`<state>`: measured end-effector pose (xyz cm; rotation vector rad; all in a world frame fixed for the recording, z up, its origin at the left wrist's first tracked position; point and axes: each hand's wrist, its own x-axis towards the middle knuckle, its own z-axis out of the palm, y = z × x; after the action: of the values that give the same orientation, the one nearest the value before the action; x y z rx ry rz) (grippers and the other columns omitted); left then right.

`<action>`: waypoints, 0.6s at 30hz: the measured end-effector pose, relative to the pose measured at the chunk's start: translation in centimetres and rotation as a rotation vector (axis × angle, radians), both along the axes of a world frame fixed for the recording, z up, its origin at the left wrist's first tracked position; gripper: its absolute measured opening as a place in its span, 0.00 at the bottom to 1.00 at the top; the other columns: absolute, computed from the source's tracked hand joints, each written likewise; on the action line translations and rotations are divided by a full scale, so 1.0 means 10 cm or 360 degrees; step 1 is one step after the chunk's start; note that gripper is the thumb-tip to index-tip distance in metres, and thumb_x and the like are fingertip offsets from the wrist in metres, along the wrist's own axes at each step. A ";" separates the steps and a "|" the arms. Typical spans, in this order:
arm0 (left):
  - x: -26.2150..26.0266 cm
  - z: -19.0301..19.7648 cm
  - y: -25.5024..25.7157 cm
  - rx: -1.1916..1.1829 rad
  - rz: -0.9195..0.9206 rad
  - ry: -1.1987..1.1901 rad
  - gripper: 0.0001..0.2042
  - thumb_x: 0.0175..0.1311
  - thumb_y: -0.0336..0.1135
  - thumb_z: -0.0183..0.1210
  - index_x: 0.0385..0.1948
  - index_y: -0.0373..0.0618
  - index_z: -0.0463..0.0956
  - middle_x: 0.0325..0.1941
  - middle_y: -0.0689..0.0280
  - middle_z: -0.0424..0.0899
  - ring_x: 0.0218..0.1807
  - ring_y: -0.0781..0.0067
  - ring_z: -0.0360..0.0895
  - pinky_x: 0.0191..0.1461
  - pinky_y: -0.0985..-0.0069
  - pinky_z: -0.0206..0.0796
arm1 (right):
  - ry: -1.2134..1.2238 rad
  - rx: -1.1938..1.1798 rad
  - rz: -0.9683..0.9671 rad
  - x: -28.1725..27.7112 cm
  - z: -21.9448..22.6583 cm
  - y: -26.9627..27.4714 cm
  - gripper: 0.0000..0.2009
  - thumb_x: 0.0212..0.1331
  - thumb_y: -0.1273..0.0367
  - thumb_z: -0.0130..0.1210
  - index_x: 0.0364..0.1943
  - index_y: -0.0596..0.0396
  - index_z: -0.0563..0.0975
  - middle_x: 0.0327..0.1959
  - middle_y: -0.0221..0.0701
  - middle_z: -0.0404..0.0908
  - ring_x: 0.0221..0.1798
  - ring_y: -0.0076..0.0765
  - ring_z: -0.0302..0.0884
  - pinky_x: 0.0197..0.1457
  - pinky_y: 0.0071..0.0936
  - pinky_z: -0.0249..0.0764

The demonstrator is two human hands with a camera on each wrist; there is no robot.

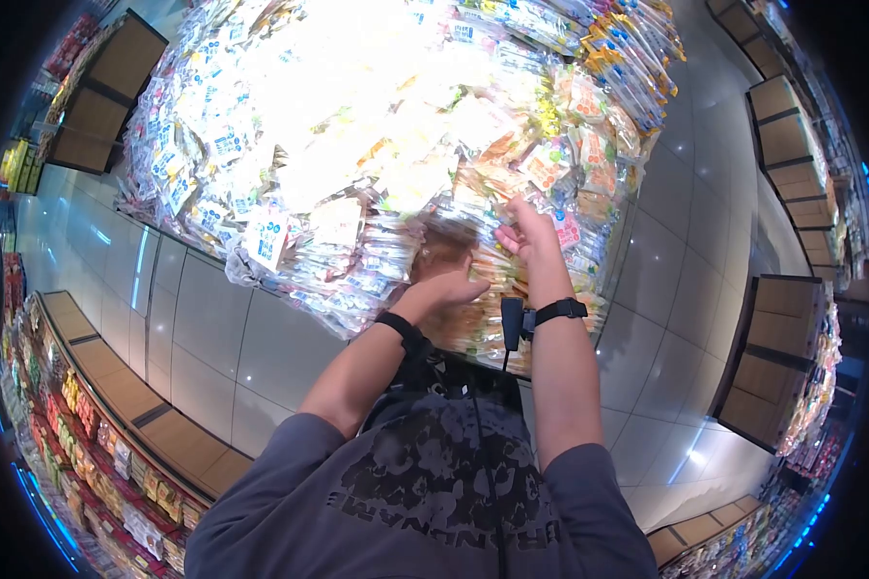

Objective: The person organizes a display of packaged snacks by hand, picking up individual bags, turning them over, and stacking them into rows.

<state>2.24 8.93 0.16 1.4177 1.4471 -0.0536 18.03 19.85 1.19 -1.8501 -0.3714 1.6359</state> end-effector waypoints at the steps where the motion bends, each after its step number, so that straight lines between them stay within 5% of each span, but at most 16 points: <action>1: 0.01 -0.06 -0.02 0.0001 0.0005 0.0002 0.48 0.57 0.68 0.50 0.78 0.52 0.50 0.70 0.45 0.71 0.74 0.43 0.63 0.75 0.39 0.44 | 0.0151 -0.0008 -0.0072 0.01 0.12 0.00 0.18 0.56 0.70 0.64 0.47 0.65 0.73 0.43 0.43 0.73 0.37 0.37 0.78 0.36 0.37 0.87; 5: 0.16 -0.75 -0.12 0.0196 0.0060 0.0040 0.53 0.56 0.73 0.52 0.77 0.44 0.48 0.73 0.46 0.67 0.76 0.41 0.59 0.77 0.40 0.40 | -0.0072 0.0006 -0.0186 0.10 -0.40 0.17 0.16 0.68 0.66 0.61 0.52 0.61 0.72 0.43 0.40 0.76 0.41 0.41 0.81 0.41 0.30 0.87; 9: 0.09 -0.42 -0.20 0.0449 -0.0003 0.0314 0.60 0.51 0.78 0.54 0.78 0.43 0.41 0.80 0.50 0.56 0.79 0.38 0.50 0.78 0.45 0.40 | 0.0059 0.0046 -0.0157 0.21 -0.51 0.10 0.16 0.68 0.66 0.61 0.51 0.63 0.72 0.43 0.42 0.77 0.40 0.41 0.82 0.42 0.26 0.86; 11: 0.02 -0.19 -0.18 0.0376 -0.0040 0.0288 0.61 0.50 0.78 0.57 0.79 0.44 0.41 0.81 0.53 0.54 0.78 0.37 0.52 0.78 0.44 0.41 | 0.0439 0.0267 -0.0186 0.36 -0.61 0.03 0.17 0.68 0.69 0.58 0.52 0.69 0.69 0.49 0.48 0.74 0.44 0.48 0.81 0.47 0.38 0.88; 14: 0.00 -0.04 -0.09 0.0335 -0.0070 0.0258 0.63 0.47 0.77 0.62 0.79 0.49 0.39 0.82 0.59 0.52 0.77 0.33 0.55 0.77 0.41 0.43 | 0.0617 0.0145 -0.0487 0.06 0.27 -0.19 0.20 0.73 0.67 0.50 0.59 0.69 0.63 0.56 0.51 0.72 0.54 0.55 0.79 0.58 0.50 0.83; 15: 0.00 -0.02 -0.07 0.0339 -0.0048 0.0256 0.63 0.46 0.76 0.63 0.80 0.52 0.39 0.83 0.61 0.51 0.76 0.31 0.57 0.77 0.39 0.44 | 0.0794 0.0113 -0.0525 0.28 -0.20 -0.05 0.21 0.75 0.67 0.44 0.63 0.67 0.58 0.63 0.54 0.67 0.63 0.61 0.73 0.66 0.61 0.75; 18: 0.03 -0.29 -0.01 0.0351 -0.0066 0.0096 0.62 0.46 0.77 0.63 0.80 0.57 0.38 0.83 0.65 0.52 0.76 0.29 0.57 0.77 0.38 0.44 | 0.0658 0.0198 -0.0428 0.26 -0.26 -0.01 0.18 0.74 0.70 0.44 0.61 0.69 0.61 0.61 0.56 0.70 0.59 0.61 0.77 0.61 0.58 0.81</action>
<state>2.54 8.87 -2.75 1.6376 1.5090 0.0382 20.64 19.77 -1.41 -1.3593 -0.0407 1.7082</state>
